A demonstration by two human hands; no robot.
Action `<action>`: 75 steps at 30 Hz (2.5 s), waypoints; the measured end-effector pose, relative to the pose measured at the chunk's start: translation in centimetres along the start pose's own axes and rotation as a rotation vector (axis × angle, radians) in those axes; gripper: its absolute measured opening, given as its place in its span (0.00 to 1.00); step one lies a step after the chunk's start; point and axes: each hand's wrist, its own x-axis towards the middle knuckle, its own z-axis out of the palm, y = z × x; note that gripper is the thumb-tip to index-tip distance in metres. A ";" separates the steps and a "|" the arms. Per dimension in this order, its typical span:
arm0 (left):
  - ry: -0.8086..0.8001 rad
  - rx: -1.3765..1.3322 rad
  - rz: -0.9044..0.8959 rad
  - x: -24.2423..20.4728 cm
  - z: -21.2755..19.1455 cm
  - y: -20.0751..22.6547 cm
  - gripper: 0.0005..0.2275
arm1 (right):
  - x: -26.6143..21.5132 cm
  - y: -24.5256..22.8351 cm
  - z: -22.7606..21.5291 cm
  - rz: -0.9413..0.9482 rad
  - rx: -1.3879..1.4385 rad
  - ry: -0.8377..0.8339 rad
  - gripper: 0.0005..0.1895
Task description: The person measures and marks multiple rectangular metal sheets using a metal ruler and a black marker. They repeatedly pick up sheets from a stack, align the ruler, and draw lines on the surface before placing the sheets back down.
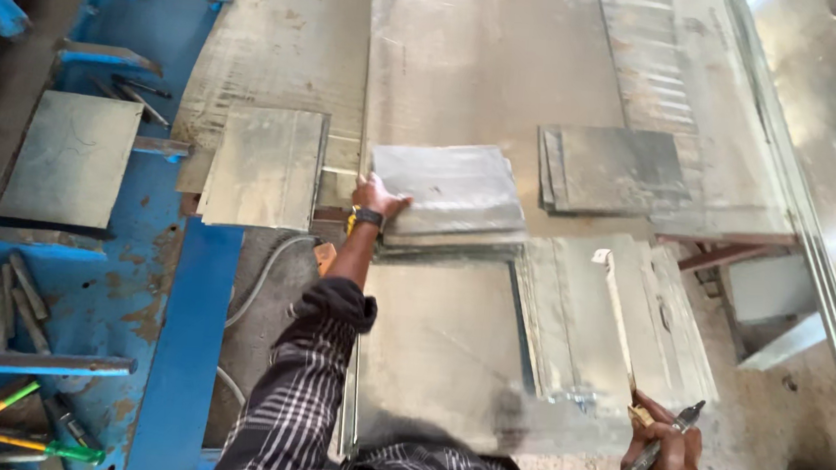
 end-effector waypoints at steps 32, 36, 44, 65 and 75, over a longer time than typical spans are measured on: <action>-0.404 -1.257 -0.869 -47.8 9.5 -17.3 0.28 | -0.2 0.3 10.7 -0.485 0.086 -0.539 0.18; 0.067 -0.975 -0.783 -46.0 12.3 -15.8 0.39 | 1.4 1.5 16.3 -0.671 0.047 -0.577 0.17; 0.238 -0.817 -0.876 -45.7 6.8 -6.9 0.55 | 4.3 2.9 24.3 -0.830 -0.059 -0.556 0.15; 0.225 0.142 0.337 -32.2 7.1 -0.9 0.29 | 5.6 1.3 23.0 -0.702 -0.003 -0.766 0.08; 0.192 0.156 0.309 -31.3 7.7 -1.4 0.30 | 5.9 0.6 24.0 -0.696 -0.079 -0.782 0.12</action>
